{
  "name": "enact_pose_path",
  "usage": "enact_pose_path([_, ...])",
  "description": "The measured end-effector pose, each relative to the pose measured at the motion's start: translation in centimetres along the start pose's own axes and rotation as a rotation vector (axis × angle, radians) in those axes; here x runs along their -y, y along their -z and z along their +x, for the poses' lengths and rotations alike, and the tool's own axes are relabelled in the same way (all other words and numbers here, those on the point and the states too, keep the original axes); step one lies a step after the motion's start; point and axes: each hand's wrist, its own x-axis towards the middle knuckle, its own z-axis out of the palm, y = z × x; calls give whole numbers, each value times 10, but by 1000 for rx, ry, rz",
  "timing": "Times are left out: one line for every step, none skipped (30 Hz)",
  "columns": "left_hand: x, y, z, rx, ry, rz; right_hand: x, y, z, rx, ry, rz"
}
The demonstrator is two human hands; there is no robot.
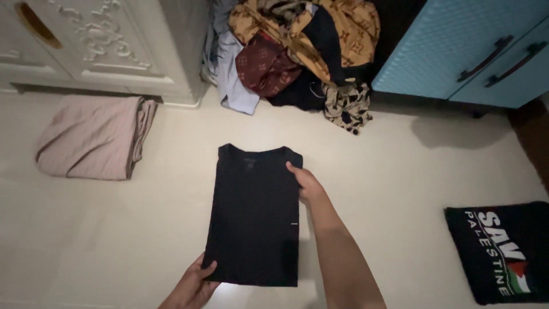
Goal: Folding t-shirts on the floor.
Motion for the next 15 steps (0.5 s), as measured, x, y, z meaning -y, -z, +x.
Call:
enact_pose_path([2, -1, 4, 28, -32, -89, 4, -1, 6, 53, -33, -8])
enact_pose_path([-9, -19, -11, 28, -32, -89, 13, 0, 3, 53, -32, -8])
enact_pose_path([-19, -36, -27, 55, -48, -35, 22, 1, -1, 99, -4, -4])
enact_pose_path([-26, -52, -44, 82, -58, 17, 28, 5, -7, 139, 20, -1])
enact_pose_path([-26, -45, -33, 81, -52, 16, 34, 8, -23, 133, 16, -1])
enact_pose_path([-32, -43, -18, 165, -99, 75, 49, 11, -36, 148, 79, 15])
enact_pose_path([-38, -44, -4, 248, -145, 133, 66, 15, -51, 162, 141, 30])
enact_pose_path([-46, -53, -1, 266, -147, 149, 83, 23, -59, 154, 163, 37])
enact_pose_path([-54, -64, 2, 323, -147, 155, 100, 32, -66, 184, 217, 79])
enact_pose_path([-59, -72, 3, 374, -138, 163, 110, 43, -76, 209, 266, 125])
enact_pose_path([-61, -81, 10, 387, -131, 181, 121, 53, -87, 197, 282, 136])
enact_pose_path([-64, -93, 17, 437, -158, 226, 133, 63, -97, 200, 314, 144])
enact_pose_path([-67, -104, 25, 489, -184, 271, 145, 72, -107, 203, 347, 151])
enact_pose_path([-69, -115, 29, 503, -190, 281, 157, 73, -116, 202, 364, 153])
enact_pose_path([-71, -126, 33, 533, -179, 268, 168, 73, -125, 154, 386, 137])
